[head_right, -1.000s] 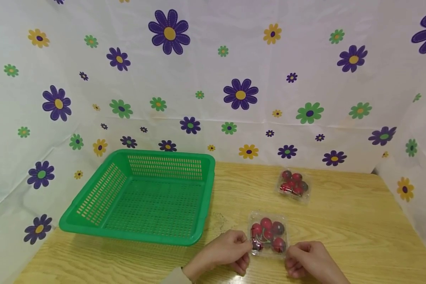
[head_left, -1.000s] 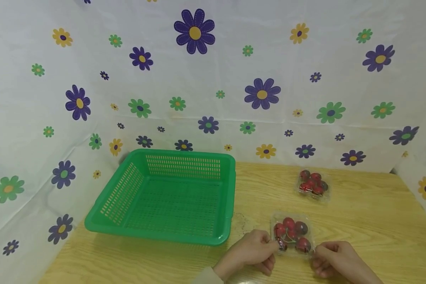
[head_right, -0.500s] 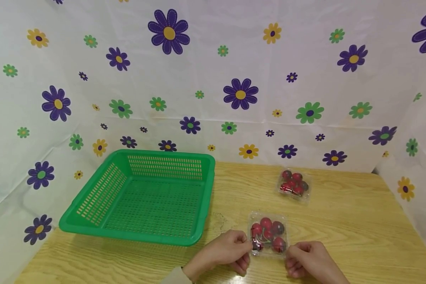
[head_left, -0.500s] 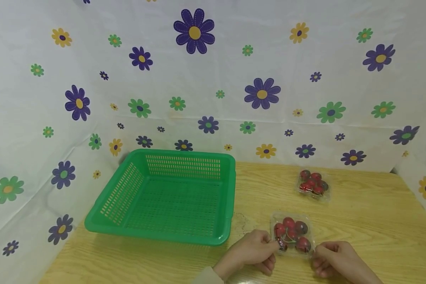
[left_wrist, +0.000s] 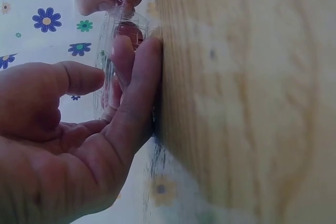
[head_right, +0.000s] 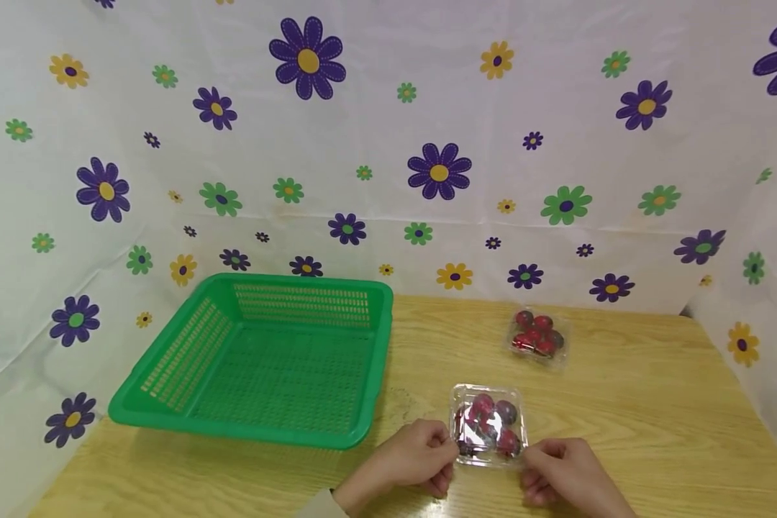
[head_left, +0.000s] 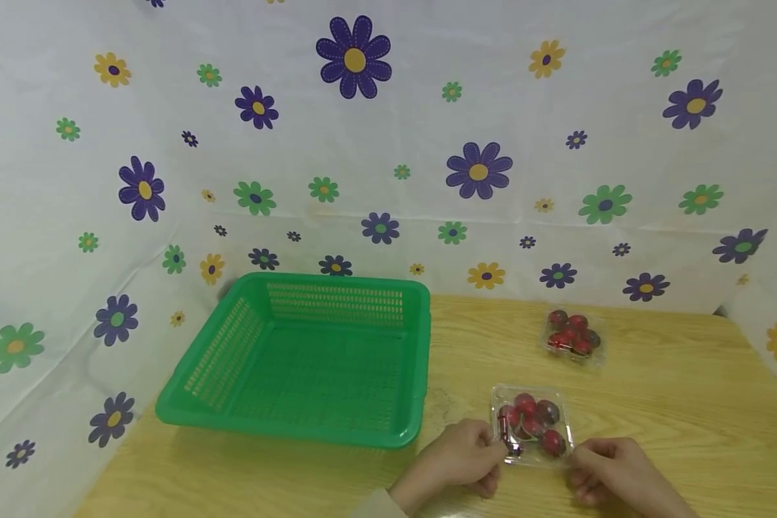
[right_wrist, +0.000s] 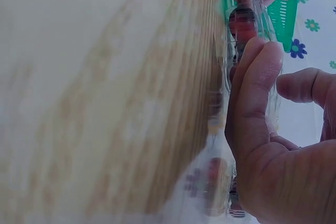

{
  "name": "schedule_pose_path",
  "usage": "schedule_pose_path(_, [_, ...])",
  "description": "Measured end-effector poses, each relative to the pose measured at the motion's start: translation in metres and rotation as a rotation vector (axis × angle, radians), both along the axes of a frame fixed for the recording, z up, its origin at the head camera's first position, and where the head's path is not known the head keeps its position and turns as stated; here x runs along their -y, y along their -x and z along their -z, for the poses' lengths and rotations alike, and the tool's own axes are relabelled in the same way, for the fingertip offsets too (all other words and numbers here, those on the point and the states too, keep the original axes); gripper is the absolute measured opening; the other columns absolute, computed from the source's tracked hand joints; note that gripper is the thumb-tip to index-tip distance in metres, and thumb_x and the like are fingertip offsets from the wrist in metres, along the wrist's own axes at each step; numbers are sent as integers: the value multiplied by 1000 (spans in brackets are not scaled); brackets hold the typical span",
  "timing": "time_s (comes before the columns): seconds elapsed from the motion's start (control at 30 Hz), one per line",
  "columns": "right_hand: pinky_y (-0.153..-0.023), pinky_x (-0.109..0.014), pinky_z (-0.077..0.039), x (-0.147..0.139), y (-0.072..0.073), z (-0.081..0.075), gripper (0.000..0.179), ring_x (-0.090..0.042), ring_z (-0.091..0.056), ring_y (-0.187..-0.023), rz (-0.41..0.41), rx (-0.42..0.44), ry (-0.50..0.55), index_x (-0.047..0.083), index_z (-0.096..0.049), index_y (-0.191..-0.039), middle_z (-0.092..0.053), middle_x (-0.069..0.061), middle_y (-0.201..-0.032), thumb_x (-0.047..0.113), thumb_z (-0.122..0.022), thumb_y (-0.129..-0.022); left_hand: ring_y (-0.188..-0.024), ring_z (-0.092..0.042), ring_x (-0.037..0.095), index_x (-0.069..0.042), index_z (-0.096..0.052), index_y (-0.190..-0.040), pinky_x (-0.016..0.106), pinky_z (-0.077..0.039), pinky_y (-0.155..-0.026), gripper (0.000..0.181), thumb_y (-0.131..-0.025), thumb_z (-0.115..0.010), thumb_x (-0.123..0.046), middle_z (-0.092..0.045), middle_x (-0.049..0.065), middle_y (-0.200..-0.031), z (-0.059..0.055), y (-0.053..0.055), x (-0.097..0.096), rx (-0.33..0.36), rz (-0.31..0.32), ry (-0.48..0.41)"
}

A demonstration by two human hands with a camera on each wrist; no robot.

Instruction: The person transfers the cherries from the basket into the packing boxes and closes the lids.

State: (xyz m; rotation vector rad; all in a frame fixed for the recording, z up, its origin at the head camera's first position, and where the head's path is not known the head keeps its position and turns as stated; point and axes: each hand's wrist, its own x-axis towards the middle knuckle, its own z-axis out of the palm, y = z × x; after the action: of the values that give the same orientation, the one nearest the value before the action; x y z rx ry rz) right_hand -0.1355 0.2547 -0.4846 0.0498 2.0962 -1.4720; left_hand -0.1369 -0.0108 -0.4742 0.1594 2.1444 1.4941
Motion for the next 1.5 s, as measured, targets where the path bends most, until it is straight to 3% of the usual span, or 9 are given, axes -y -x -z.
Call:
schedule_pose_path(0.63, [-62, -26, -58, 6, 1, -1, 27, -12, -63, -65, 23, 9, -49, 1, -70, -89, -68, 1, -74, 18, -50, -97, -49, -59, 11, -10, -55, -75, 30, -60, -51, 22, -96, -61, -18, -60, 1, -58, 2, 0, 0, 52, -34, -37])
schedule_pose_path(0.9, [-61, -24, -58, 5, 0, 0, 29, -11, -64, -63, -6, -7, -38, 0, -71, -91, -69, 1, -73, 17, -48, -97, -41, -54, 12, -10, -56, -76, 26, -54, -43, 17, -93, -59, -14, -58, 1, -58, -1, -1, 2, 81, -27, -26])
schedule_pose_path(1.2, [-62, -23, -57, 4, -2, 2, 29, -11, -63, -64, -15, -4, -18, -1, -70, -92, -68, 1, -74, 17, -47, -99, -39, -54, 10, -9, -60, -76, 27, -56, -43, 17, -92, -59, -15, -61, 1, -58, 0, 0, 0, 59, -32, -4])
schedule_pose_path(1.5, [-59, -23, -56, 7, -3, -2, 26, -11, -61, -62, 0, 12, -67, 1, -69, -90, -66, 1, -72, 15, -48, -96, -40, -54, 9, -8, -62, -78, 26, -56, -44, 18, -93, -59, -15, -60, 1, -58, -3, -2, 1, 56, -25, -16])
